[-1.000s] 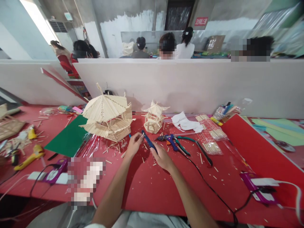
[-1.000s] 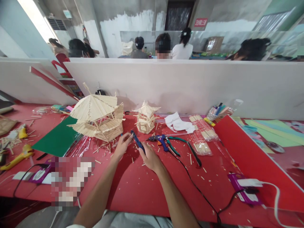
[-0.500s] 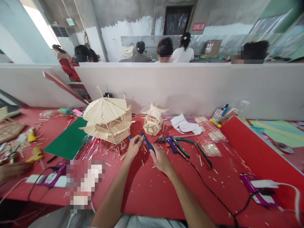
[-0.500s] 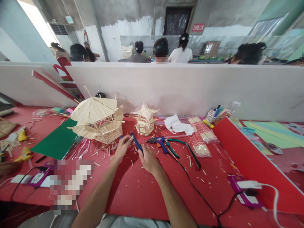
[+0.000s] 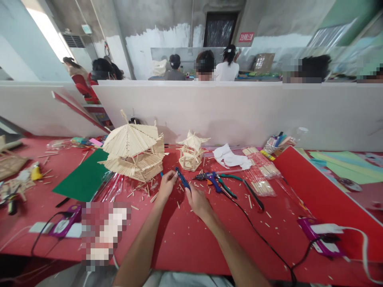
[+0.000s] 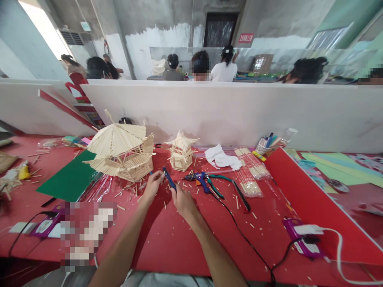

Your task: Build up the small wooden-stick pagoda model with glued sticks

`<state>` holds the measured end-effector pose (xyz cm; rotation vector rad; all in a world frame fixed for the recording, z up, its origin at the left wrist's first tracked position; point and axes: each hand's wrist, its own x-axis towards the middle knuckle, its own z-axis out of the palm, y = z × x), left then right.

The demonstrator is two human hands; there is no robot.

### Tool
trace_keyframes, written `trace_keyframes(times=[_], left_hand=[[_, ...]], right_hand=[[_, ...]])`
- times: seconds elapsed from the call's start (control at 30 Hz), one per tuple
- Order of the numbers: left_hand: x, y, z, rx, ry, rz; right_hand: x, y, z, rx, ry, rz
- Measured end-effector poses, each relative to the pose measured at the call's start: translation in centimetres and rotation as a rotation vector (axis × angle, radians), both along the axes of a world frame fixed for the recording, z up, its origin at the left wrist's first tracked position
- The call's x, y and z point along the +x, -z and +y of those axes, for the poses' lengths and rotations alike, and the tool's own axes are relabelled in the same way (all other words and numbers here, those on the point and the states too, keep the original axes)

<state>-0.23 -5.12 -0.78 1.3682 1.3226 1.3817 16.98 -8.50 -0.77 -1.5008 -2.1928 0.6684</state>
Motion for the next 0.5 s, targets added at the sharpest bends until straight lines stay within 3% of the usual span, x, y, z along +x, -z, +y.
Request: trace_keyframes(times=[0.33, 0.5], left_hand=[[0.1, -0.3, -0.3, 0.004, -0.014, -0.100], [0.2, -0.9, -0.6, -0.001, 0.081, 0.013]], right_hand=[[0.3, 0.8, 0.6, 0.033, -0.002, 0.283], [0.9, 1.2, 0.8, -0.112, 0.017, 0.576]])
